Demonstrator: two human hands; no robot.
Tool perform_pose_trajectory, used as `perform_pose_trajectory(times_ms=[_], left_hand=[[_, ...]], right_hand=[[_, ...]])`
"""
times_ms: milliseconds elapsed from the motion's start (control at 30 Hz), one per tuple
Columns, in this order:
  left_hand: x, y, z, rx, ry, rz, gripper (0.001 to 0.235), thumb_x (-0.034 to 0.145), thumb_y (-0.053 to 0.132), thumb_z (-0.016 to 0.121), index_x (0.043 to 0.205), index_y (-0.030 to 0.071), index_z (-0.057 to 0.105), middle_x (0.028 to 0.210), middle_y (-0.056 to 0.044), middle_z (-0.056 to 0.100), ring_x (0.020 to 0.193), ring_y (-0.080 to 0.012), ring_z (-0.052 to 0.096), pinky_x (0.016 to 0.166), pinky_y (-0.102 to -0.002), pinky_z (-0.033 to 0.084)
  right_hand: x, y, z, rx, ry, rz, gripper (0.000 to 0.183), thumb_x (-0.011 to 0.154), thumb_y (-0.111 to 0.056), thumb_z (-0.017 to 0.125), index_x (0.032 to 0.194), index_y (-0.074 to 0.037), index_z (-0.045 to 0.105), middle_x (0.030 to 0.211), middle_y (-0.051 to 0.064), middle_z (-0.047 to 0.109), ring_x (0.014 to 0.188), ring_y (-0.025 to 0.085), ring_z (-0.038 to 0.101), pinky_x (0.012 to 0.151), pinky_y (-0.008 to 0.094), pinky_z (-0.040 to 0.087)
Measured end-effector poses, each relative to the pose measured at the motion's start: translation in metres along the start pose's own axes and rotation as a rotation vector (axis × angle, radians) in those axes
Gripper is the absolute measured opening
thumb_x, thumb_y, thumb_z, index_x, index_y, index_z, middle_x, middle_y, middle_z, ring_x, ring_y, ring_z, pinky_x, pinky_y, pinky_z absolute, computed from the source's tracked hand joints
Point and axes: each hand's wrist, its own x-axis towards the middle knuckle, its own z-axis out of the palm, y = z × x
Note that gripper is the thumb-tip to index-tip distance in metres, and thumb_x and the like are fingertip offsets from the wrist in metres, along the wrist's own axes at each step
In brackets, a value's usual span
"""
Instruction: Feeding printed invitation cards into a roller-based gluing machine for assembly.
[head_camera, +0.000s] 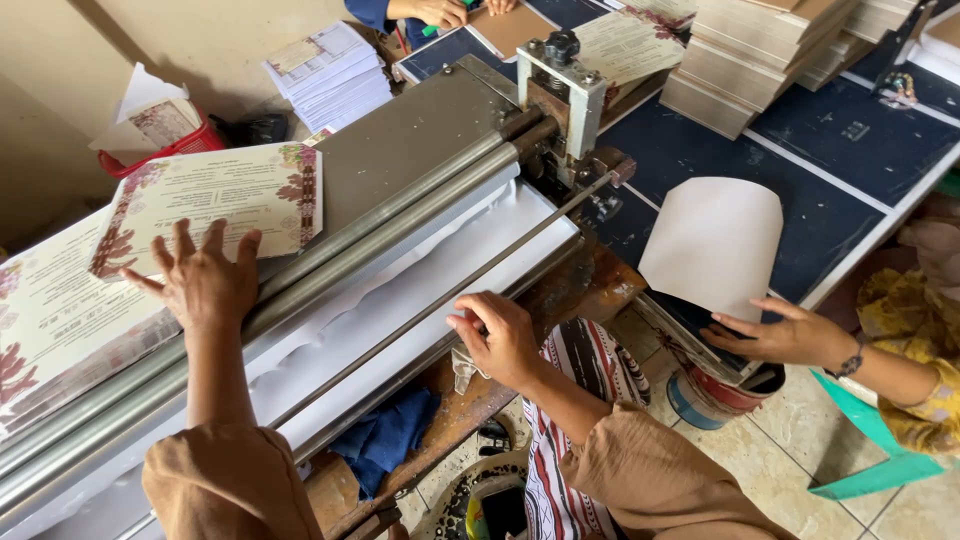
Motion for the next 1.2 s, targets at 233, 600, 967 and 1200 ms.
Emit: perform_pose_trajectory(times_ms=[233,600,967,1200], left_hand=[[-0.013,0.045,-0.039,0.034,-0.111,-0.115,0.06,0.093,0.07,0.037,0.13,0.027,0.055,0.137,-0.009,0.047,0.127,-0.0417,0.037,0.091,-0.07,0.032],[-0.008,0.045,-0.016,-0.126,-0.254,0.22,0.06,0.094,0.072,0.018,0.114,0.037,0.062,0.121,0.007,0.061,0.124,-0.0218,0.047,0.107,-0.067,0.002],[-0.008,0.024,-0.013,-0.047,0.143,-0.096,0.043,0.094,0.051,0.053,0.125,0.021,0.059,0.134,-0.015,0.049,0.126,-0.0378,0.039,0.099,-0.071,0.011],[-0.024,0.024,-0.04,0.022,0.148,-0.222,0.076,0.078,0.061,0.065,0.133,0.01,0.055,0.134,-0.021,0.047,0.119,-0.0499,0.042,0.095,-0.072,0.016]], right_hand=[[0.046,0.041,0.03,-0.245,0.139,-0.243,0.018,0.086,-0.027,0.065,0.093,-0.011,0.062,0.078,0.004,0.055,0.071,0.024,0.056,0.064,0.035,0.049],[0.059,0.026,0.037,-0.455,0.013,-0.372,0.04,0.067,-0.02,0.079,0.102,-0.011,0.06,0.105,0.01,0.049,0.103,0.033,0.048,0.08,0.043,0.037],[0.028,0.056,0.016,-0.102,0.329,-0.464,0.014,0.078,-0.018,0.058,0.074,-0.006,0.062,0.075,0.01,0.063,0.064,0.026,0.061,0.063,0.036,0.051],[0.039,0.027,-0.067,-0.003,0.662,-0.106,0.016,0.078,0.014,0.058,0.077,0.004,0.044,0.07,0.02,0.056,0.064,0.032,0.057,0.064,0.037,0.045]])
